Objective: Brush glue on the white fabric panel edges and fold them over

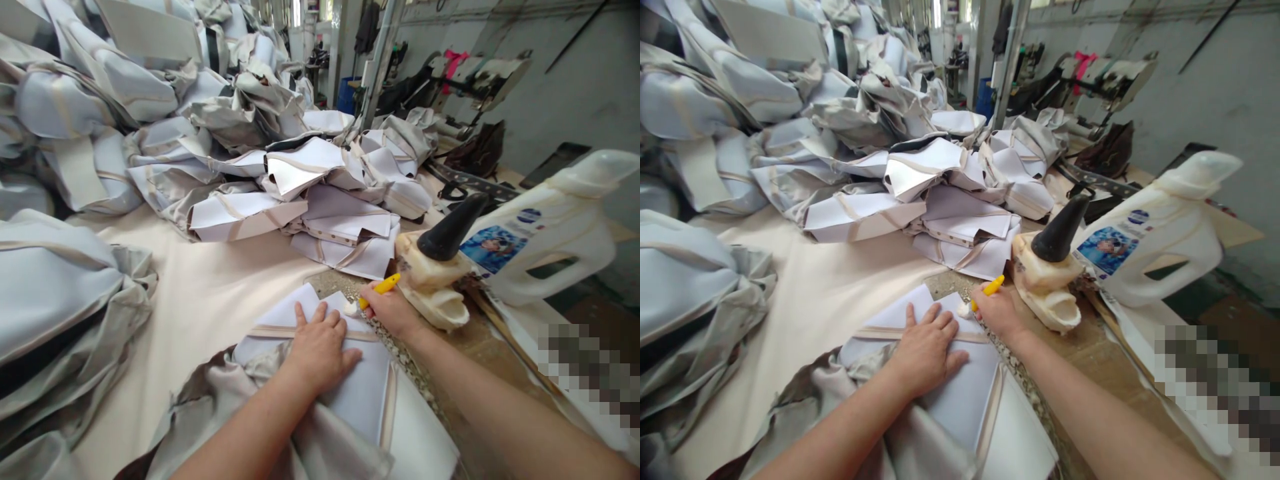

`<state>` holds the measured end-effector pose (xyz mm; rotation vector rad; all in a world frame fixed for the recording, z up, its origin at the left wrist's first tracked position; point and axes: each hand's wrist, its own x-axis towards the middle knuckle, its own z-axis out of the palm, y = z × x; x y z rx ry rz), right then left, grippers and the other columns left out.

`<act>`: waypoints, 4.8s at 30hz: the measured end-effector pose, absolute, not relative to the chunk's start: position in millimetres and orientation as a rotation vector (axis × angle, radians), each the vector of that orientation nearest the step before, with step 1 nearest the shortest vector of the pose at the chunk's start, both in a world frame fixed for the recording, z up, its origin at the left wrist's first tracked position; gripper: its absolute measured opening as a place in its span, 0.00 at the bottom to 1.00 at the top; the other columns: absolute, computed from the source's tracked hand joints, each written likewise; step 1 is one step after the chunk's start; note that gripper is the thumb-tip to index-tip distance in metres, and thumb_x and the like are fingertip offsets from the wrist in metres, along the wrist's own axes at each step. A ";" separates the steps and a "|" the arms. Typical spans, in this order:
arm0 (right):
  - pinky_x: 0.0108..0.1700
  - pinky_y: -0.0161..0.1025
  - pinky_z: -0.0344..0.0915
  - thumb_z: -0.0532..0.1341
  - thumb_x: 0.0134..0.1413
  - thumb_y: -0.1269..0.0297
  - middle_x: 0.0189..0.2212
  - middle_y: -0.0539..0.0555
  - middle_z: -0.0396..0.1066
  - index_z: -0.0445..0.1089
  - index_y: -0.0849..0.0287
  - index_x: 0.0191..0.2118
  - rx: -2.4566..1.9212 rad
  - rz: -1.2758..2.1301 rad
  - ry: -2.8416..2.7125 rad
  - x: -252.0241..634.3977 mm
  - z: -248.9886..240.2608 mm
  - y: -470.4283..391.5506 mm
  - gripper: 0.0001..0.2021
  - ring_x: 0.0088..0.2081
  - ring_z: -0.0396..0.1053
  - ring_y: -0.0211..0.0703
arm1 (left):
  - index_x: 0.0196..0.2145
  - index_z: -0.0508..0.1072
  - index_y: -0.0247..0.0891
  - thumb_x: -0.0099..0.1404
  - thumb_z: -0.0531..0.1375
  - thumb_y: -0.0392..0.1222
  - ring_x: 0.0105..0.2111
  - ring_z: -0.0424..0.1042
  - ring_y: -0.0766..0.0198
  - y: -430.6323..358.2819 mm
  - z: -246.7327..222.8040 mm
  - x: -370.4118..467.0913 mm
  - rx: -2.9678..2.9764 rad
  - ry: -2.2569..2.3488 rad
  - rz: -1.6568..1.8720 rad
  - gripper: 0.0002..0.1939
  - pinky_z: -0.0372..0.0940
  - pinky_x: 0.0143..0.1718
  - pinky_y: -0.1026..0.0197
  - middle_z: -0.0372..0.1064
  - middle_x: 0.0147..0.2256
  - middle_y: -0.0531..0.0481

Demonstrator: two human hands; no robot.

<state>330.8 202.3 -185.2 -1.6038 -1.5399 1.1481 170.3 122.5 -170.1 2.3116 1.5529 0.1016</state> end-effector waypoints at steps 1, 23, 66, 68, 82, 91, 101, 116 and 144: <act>0.22 0.35 0.58 0.54 0.46 0.62 0.10 0.48 0.61 0.62 0.57 0.18 -1.626 1.147 -1.529 334.7 -186.1 201.1 0.11 0.16 0.61 0.39 | 0.46 0.66 0.41 0.61 0.50 0.59 0.57 0.48 0.44 123.5 -172.3 170.4 2.314 1.549 0.113 0.23 0.28 0.53 0.25 0.63 0.49 0.44; 0.26 0.35 0.58 0.51 0.45 0.61 0.11 0.48 0.61 0.62 0.59 0.18 -1.609 1.015 -1.717 309.1 -174.6 216.3 0.12 0.19 0.62 0.39 | 0.50 0.64 0.43 0.63 0.47 0.58 0.59 0.47 0.50 119.6 -183.5 168.4 2.338 1.571 0.123 0.23 0.28 0.57 0.31 0.62 0.53 0.48; 0.25 0.34 0.57 0.53 0.49 0.60 0.15 0.46 0.60 0.60 0.58 0.21 -1.617 1.122 -1.621 373.4 -173.2 142.4 0.11 0.20 0.61 0.37 | 0.48 0.65 0.47 0.65 0.48 0.50 0.57 0.51 0.53 99.3 -180.1 184.8 2.388 1.504 0.155 0.16 0.34 0.57 0.33 0.61 0.53 0.49; 0.28 0.34 0.58 0.52 0.50 0.60 0.17 0.47 0.62 0.61 0.58 0.22 -1.574 1.105 -1.644 363.0 -174.6 151.7 0.11 0.22 0.63 0.37 | 0.48 0.65 0.47 0.66 0.48 0.50 0.57 0.52 0.54 99.2 -179.5 185.1 2.394 1.509 0.153 0.16 0.33 0.57 0.33 0.61 0.52 0.50; 0.23 0.35 0.56 0.52 0.48 0.60 0.14 0.47 0.58 0.59 0.56 0.19 -1.721 1.147 -1.570 396.4 -168.4 108.0 0.11 0.19 0.58 0.37 | 0.48 0.66 0.47 0.66 0.48 0.49 0.57 0.52 0.54 99.0 -180.8 186.4 2.397 1.514 0.164 0.17 0.32 0.58 0.34 0.61 0.53 0.50; 0.24 0.34 0.56 0.52 0.48 0.59 0.14 0.46 0.59 0.59 0.57 0.20 -1.817 1.242 -1.593 409.5 -167.8 97.1 0.11 0.19 0.60 0.37 | 0.48 0.66 0.47 0.65 0.48 0.49 0.57 0.52 0.55 98.5 -183.1 187.1 2.403 1.525 0.175 0.16 0.32 0.58 0.35 0.62 0.53 0.50; 0.29 0.34 0.59 0.52 0.51 0.59 0.17 0.47 0.61 0.59 0.57 0.20 -1.680 1.103 -1.519 391.8 -176.6 100.0 0.12 0.22 0.61 0.37 | 0.48 0.66 0.49 0.66 0.48 0.49 0.56 0.53 0.55 99.1 -183.2 188.9 2.436 1.549 0.154 0.16 0.31 0.59 0.37 0.62 0.53 0.51; 0.30 0.38 0.57 0.50 0.56 0.59 0.17 0.48 0.60 0.59 0.55 0.20 -1.851 1.098 -1.529 441.9 -182.5 1.8 0.16 0.24 0.61 0.41 | 0.48 0.67 0.48 0.66 0.47 0.48 0.56 0.53 0.56 100.3 -186.0 189.6 2.496 1.534 0.155 0.16 0.31 0.58 0.37 0.62 0.53 0.51; 0.35 0.36 0.59 0.51 0.59 0.55 0.23 0.49 0.64 0.63 0.57 0.25 -1.657 1.065 -1.554 431.0 -170.1 37.1 0.15 0.29 0.64 0.41 | 0.52 0.63 0.48 0.65 0.50 0.47 0.59 0.50 0.54 98.8 -175.1 180.9 2.460 1.498 0.115 0.18 0.34 0.58 0.37 0.57 0.57 0.49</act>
